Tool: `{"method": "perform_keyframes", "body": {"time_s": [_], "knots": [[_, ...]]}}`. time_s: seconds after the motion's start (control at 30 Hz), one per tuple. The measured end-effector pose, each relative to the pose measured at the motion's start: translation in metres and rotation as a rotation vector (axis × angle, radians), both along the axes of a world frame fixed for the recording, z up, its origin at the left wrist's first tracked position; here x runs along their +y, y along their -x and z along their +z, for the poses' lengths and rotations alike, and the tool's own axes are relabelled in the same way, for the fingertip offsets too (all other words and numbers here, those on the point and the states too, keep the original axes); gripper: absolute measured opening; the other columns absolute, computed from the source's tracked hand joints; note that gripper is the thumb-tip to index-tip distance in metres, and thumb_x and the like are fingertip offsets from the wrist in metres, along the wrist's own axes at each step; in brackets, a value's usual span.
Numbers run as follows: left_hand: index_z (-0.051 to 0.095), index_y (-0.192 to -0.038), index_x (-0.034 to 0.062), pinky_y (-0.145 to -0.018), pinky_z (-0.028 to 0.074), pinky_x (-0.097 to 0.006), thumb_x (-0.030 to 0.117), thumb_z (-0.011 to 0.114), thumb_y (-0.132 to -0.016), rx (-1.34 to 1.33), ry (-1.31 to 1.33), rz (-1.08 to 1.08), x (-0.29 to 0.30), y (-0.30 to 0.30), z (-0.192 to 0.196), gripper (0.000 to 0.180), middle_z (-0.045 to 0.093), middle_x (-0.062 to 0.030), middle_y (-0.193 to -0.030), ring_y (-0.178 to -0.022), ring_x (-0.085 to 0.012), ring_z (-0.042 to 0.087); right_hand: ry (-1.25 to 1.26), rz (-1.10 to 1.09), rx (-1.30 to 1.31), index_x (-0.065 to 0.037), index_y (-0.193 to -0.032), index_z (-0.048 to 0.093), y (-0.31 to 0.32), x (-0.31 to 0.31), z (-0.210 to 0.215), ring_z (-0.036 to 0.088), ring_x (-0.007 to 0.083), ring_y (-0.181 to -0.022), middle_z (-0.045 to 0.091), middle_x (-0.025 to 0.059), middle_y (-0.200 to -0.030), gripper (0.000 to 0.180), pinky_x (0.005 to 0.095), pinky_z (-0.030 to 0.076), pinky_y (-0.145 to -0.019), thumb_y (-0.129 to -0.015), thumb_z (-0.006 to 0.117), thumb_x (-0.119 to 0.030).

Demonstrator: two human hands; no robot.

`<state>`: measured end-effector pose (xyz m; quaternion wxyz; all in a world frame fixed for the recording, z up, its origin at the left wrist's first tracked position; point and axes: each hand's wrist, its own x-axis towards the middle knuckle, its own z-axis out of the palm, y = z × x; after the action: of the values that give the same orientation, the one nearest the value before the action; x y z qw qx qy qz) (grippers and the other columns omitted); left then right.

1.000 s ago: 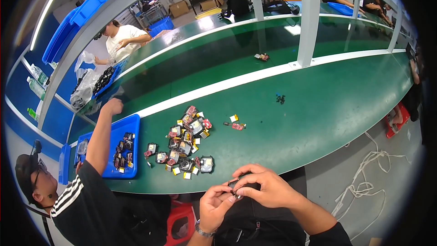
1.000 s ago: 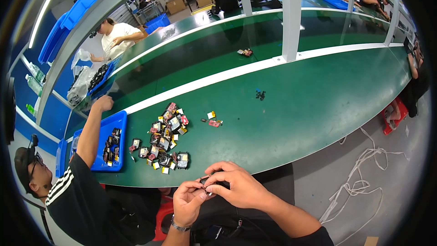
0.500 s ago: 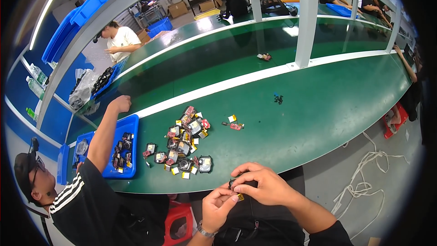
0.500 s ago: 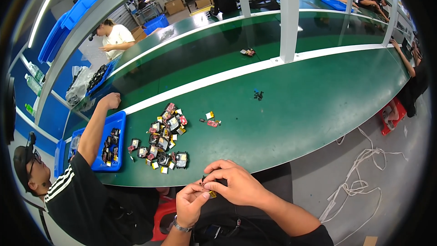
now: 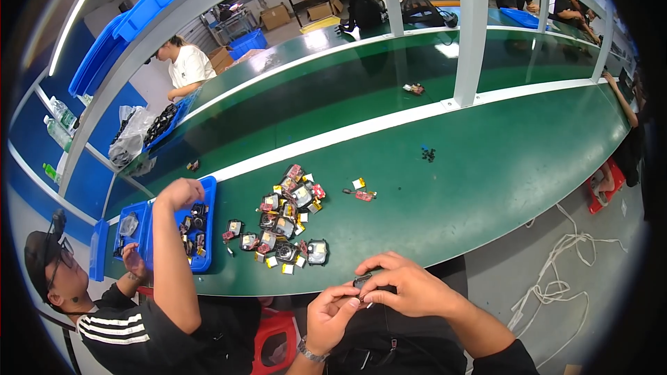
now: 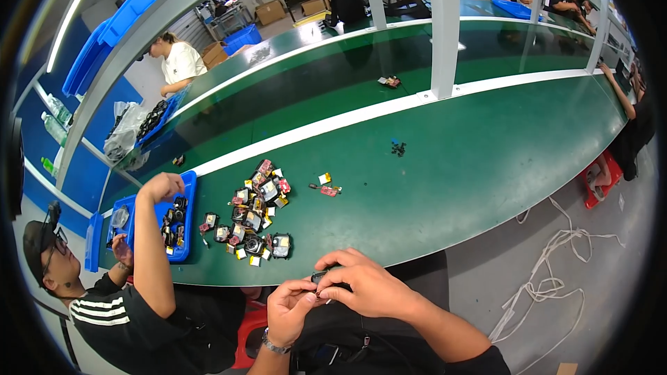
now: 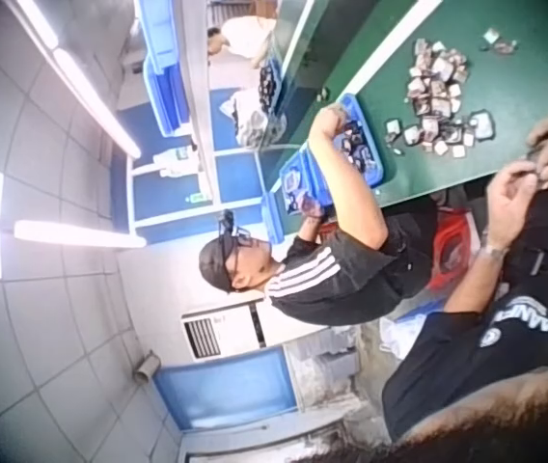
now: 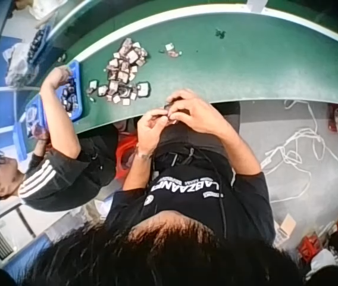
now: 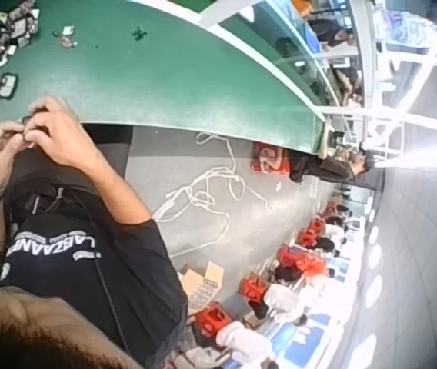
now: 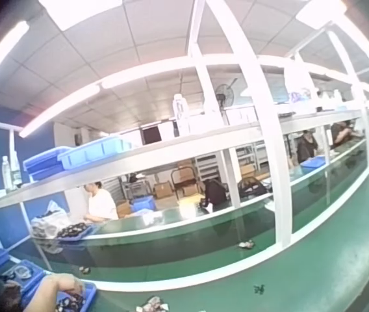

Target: Assembling small electronic components at a factory workbench.

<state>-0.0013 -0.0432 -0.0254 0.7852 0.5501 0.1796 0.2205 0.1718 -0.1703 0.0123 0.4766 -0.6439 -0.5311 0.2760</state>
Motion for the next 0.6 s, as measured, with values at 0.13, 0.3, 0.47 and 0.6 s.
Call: {"method": "perform_keyframes", "body": {"time_s": [0.13, 0.3, 0.47, 0.6], "knots": [[0.059, -0.109, -0.0085, -0.089, 0.063, -0.042, -0.001, 0.065, -0.097, -0.043, 0.012, 0.001, 0.003, 0.001, -0.005, 0.016, 0.068, -0.0188, -0.106, -0.098, -0.0269, 0.072, -0.012, -0.019, 0.034, -0.010, -0.097, 0.077, 0.003, 0.000, 0.001, 0.057, 0.0263, -0.117, 0.063, 0.0068, -0.127, 0.011, 0.0380, 0.048, -0.098, -0.089, 0.074, -0.018], [0.056, -0.113, -0.0104, -0.093, 0.061, -0.041, -0.004, 0.061, -0.098, 0.024, 0.084, -0.043, 0.004, 0.003, -0.008, 0.017, 0.065, -0.0197, -0.116, -0.105, -0.0260, 0.069, -0.091, -0.088, 0.005, -0.007, -0.096, 0.076, 0.010, -0.002, -0.005, 0.058, 0.0284, -0.113, 0.064, 0.0083, -0.122, 0.012, 0.0384, 0.049, -0.095, -0.088, 0.074, -0.015], [0.053, -0.120, -0.0096, -0.094, 0.061, -0.041, -0.005, 0.058, -0.099, 0.018, 0.116, -0.016, 0.002, 0.005, -0.006, 0.022, 0.065, -0.0187, -0.115, -0.105, -0.0252, 0.069, -0.166, -0.201, -0.037, -0.005, -0.093, 0.074, 0.025, 0.000, -0.009, 0.059, 0.0296, -0.110, 0.064, 0.0097, -0.119, 0.010, 0.0388, 0.052, -0.091, -0.084, 0.075, -0.011], [0.051, -0.128, -0.0076, -0.088, 0.063, -0.038, -0.006, 0.056, -0.098, 0.032, 0.107, 0.053, -0.005, -0.002, 0.000, 0.030, 0.066, -0.0210, -0.120, -0.106, -0.0242, 0.070, -0.232, -0.336, -0.142, -0.004, -0.091, 0.073, 0.035, -0.001, -0.013, 0.060, 0.0318, -0.111, 0.064, 0.0110, -0.116, 0.010, 0.0408, 0.052, -0.092, -0.082, 0.075, -0.008]]}}
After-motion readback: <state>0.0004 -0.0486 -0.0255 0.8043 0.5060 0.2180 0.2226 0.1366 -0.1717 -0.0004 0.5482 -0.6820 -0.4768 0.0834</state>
